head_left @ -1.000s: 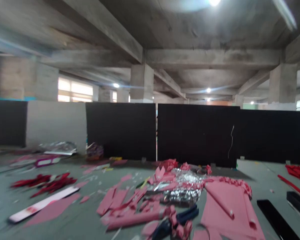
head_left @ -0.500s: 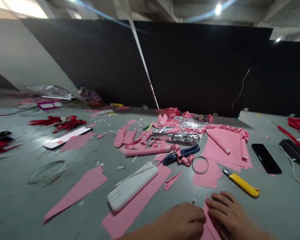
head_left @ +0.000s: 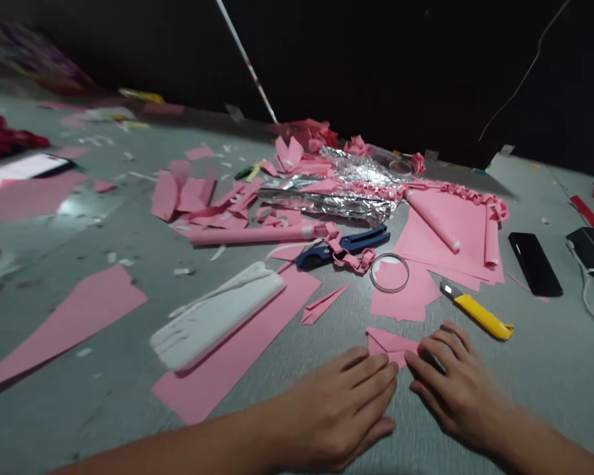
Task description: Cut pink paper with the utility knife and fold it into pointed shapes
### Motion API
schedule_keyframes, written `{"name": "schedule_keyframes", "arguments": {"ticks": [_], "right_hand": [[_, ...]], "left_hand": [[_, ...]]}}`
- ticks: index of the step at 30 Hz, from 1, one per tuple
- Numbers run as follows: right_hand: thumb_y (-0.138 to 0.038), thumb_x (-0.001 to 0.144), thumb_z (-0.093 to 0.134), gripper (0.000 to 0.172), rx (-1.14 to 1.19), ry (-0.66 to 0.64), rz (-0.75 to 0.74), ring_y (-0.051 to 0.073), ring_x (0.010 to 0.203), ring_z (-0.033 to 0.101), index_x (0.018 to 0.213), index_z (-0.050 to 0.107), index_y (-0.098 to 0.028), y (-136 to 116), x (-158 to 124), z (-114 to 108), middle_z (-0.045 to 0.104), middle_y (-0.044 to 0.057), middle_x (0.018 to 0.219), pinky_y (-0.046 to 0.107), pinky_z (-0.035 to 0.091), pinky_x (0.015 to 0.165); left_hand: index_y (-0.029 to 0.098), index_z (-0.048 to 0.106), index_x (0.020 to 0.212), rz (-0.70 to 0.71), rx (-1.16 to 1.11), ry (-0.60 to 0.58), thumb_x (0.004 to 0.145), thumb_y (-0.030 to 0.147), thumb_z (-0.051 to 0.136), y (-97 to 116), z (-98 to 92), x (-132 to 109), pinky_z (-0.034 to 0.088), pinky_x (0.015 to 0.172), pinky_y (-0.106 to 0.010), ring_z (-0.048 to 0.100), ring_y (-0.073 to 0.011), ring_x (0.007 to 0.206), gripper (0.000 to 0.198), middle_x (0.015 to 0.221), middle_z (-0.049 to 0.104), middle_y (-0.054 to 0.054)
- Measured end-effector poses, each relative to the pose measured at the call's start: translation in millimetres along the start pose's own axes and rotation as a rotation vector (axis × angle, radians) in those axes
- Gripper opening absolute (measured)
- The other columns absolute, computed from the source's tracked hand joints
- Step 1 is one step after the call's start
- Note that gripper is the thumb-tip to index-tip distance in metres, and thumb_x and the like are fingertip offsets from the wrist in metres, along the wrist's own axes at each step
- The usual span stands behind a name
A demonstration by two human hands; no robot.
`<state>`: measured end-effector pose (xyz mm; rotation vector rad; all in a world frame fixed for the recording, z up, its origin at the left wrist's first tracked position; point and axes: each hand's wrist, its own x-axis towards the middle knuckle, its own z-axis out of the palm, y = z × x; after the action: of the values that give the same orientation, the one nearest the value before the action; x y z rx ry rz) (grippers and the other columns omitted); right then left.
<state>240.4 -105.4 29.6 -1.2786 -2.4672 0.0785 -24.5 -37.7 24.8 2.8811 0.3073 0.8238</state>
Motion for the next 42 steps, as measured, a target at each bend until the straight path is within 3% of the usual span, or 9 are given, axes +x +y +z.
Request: {"name": "schedule_keyframes", "arguments": {"ticks": [8, 14, 25, 29, 38, 42], "right_hand": [[-0.012, 0.106, 0.058, 0.031, 0.088, -0.013, -0.046, 0.027, 0.113, 0.068, 0.134, 0.071, -0.013, 3, 2, -9, 0.076, 0.013, 0.116, 0.05, 0.053, 0.116], [-0.012, 0.107, 0.055, 0.036, 0.05, -0.058, -0.112, 0.028, 0.134, 0.067, 0.139, 0.071, -0.012, 5, 3, -11, 0.077, 0.014, 0.141, 0.049, 0.055, 0.117], [-0.014, 0.109, 0.054, 0.041, 0.058, -0.077, -0.104, 0.028, 0.132, 0.071, 0.146, 0.07, -0.016, 7, 1, -9, 0.077, 0.014, 0.145, 0.051, 0.059, 0.114], [-0.015, 0.11, 0.054, 0.044, 0.077, -0.084, -0.096, 0.028, 0.131, 0.072, 0.153, 0.065, -0.017, 8, 2, -9, 0.076, 0.013, 0.145, 0.052, 0.059, 0.113], [-0.012, 0.111, 0.053, 0.029, 0.176, -0.024, -0.079, 0.027, 0.129, 0.071, 0.134, 0.071, -0.014, 11, 1, -10, 0.08, 0.013, 0.136, 0.047, 0.059, 0.111], [-0.01, 0.11, 0.051, 0.036, 0.133, -0.066, -0.113, 0.027, 0.131, 0.07, 0.141, 0.068, -0.013, 10, 0, -9, 0.08, 0.013, 0.137, 0.049, 0.056, 0.115]], "left_hand": [[0.011, 0.075, 0.114, 0.065, 0.034, -0.098, 0.108, 0.008, 0.057, -9, 1.6, 3, 0.055, 0.089, -0.037, 0.072, -0.0213, 0.095, 0.02, 0.108, 0.081, -0.008], [0.011, 0.075, 0.109, 0.05, -0.023, -0.092, 0.107, 0.008, 0.055, -12, -0.9, 3, 0.055, 0.087, -0.036, 0.071, -0.0201, 0.092, 0.02, 0.105, 0.08, -0.006], [0.014, 0.074, 0.111, 0.007, 0.042, -0.059, 0.107, 0.009, 0.06, -17, -0.4, 0, 0.054, 0.089, -0.035, 0.072, -0.0211, 0.099, 0.015, 0.106, 0.079, -0.009], [0.014, 0.073, 0.114, -0.002, 0.015, -0.077, 0.109, 0.01, 0.054, -19, -2.5, -1, 0.055, 0.087, -0.035, 0.073, -0.0215, 0.099, 0.02, 0.107, 0.08, -0.011], [0.008, 0.075, 0.114, 0.069, 0.095, -0.007, 0.111, 0.007, 0.04, -18, -10.0, 5, 0.058, 0.083, -0.038, 0.075, -0.0224, 0.095, 0.035, 0.105, 0.082, -0.013], [0.008, 0.076, 0.112, 0.09, 0.13, 0.013, 0.111, 0.006, 0.041, -16, -11.5, 6, 0.057, 0.081, -0.039, 0.075, -0.0232, 0.093, 0.034, 0.102, 0.082, -0.012]]}}
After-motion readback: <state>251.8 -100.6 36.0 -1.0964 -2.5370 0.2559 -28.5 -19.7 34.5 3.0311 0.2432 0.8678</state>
